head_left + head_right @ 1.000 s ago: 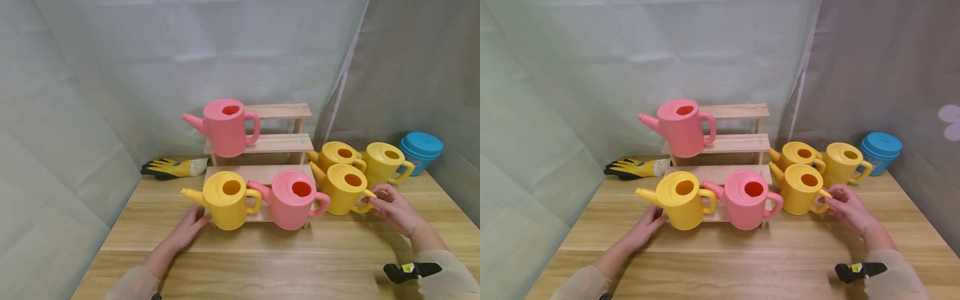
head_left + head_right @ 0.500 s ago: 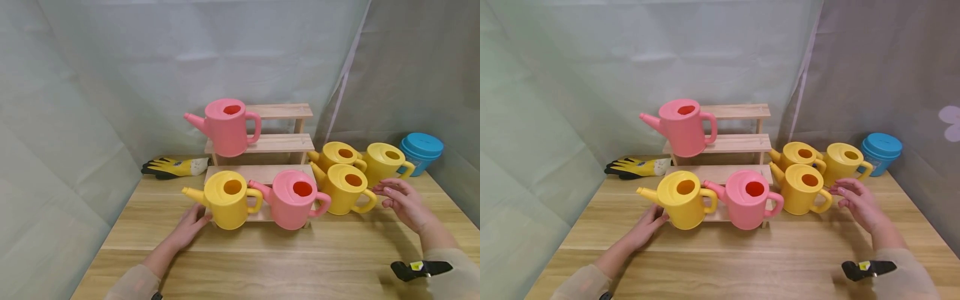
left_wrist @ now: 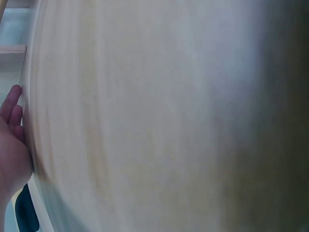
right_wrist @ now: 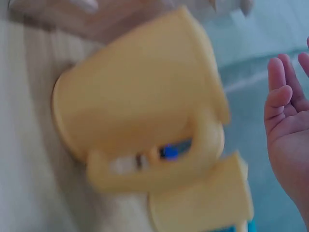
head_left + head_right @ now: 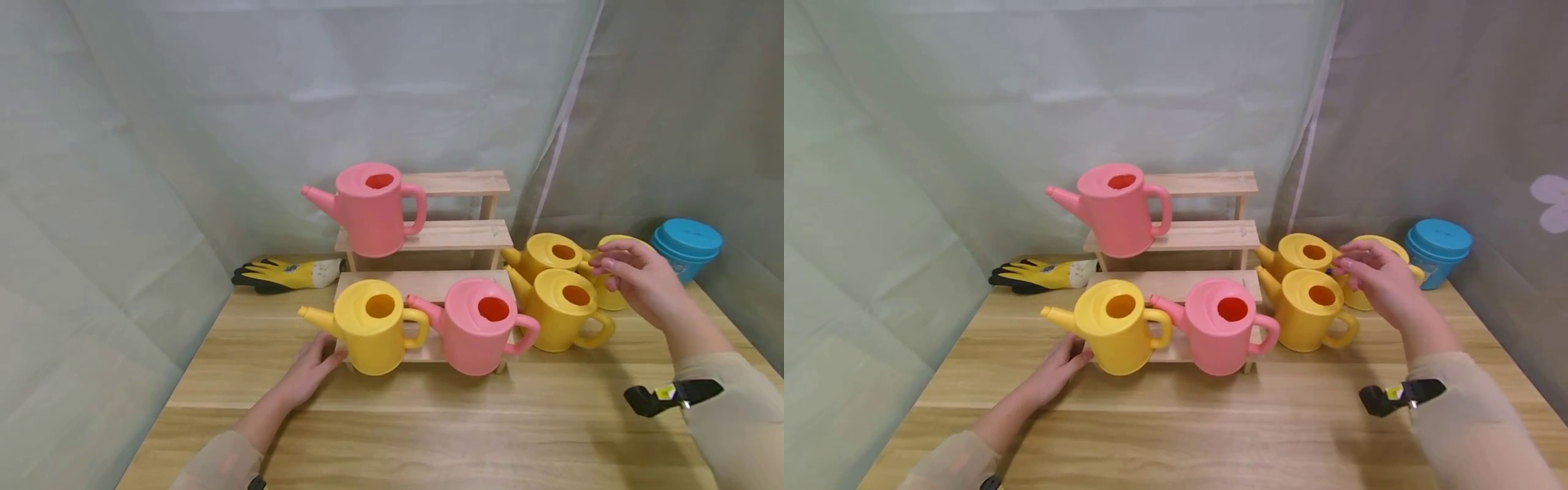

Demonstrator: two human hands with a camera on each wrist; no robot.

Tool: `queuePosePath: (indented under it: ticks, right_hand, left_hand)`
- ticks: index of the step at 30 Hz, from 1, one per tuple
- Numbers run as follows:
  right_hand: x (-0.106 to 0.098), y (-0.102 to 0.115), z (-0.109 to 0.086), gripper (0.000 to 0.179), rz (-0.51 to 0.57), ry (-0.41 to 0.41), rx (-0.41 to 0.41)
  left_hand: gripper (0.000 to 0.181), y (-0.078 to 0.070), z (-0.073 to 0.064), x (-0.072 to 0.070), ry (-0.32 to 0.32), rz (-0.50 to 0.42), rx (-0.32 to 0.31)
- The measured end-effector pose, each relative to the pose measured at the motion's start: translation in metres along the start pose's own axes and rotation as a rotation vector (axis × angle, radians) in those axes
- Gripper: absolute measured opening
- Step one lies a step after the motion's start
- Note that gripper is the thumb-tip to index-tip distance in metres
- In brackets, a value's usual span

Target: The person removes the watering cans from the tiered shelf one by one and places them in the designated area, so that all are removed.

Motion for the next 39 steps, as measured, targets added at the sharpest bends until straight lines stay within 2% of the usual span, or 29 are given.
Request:
queuePosePath:
  ticks: [2,4,6,8,11,15,20,23,28,35,39]
  right_hand:
    - [0.012,0.008,0.01,0.022,-0.108,0.01,0.037]
    - [0.027,0.017,0.02,0.029,-0.282,0.017,0.102]
    - [0.045,0.027,0.033,0.038,-0.423,0.065,0.137]
    - [0.066,0.038,0.047,0.045,-0.498,0.137,0.136]
    - [0.097,0.055,0.069,0.048,-0.562,0.227,0.089]
    - [0.133,0.071,0.094,0.047,-0.592,0.281,0.052]
    - [0.161,0.084,0.113,0.055,-0.614,0.293,0.074]
    - [0.172,0.09,0.119,0.059,-0.645,0.285,0.096]
    - [0.188,0.096,0.127,0.057,-0.673,0.264,0.107]
    - [0.212,0.092,0.135,0.052,-0.58,0.296,0.086]
    - [0.219,0.092,0.138,0.045,-0.565,0.269,0.087]
  left_hand:
    - [0.045,-0.001,0.0,0.001,0.001,-0.006,-0.002]
    - [0.045,-0.001,0.0,0.001,0.002,-0.009,0.0]
    - [0.045,-0.002,0.0,0.001,-0.002,-0.011,0.003]
    - [0.045,-0.002,0.0,0.001,-0.004,-0.013,0.002]
    - [0.045,-0.002,0.001,0.001,-0.003,-0.014,0.006]
    - [0.044,-0.004,0.003,0.002,0.002,-0.023,0.011]
    - [0.041,-0.006,0.005,0.003,0.004,-0.037,0.028]
    - [0.037,-0.007,0.005,0.001,-0.002,-0.034,0.035]
    - [0.038,-0.007,0.004,-0.003,-0.004,-0.017,0.022]
    - [0.042,-0.003,0.002,-0.004,-0.005,-0.007,0.004]
    - [0.041,-0.003,0.001,-0.004,-0.013,-0.007,0.014]
Point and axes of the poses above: each hand's wrist, its own z-axis towards the middle knuckle, its own x-axis out of the palm, y = z × x, the point moved 4 cm from there along z, towards the middle knuckle, and after that the axes turned 4 degrees about -z, right-handed, at the moved point
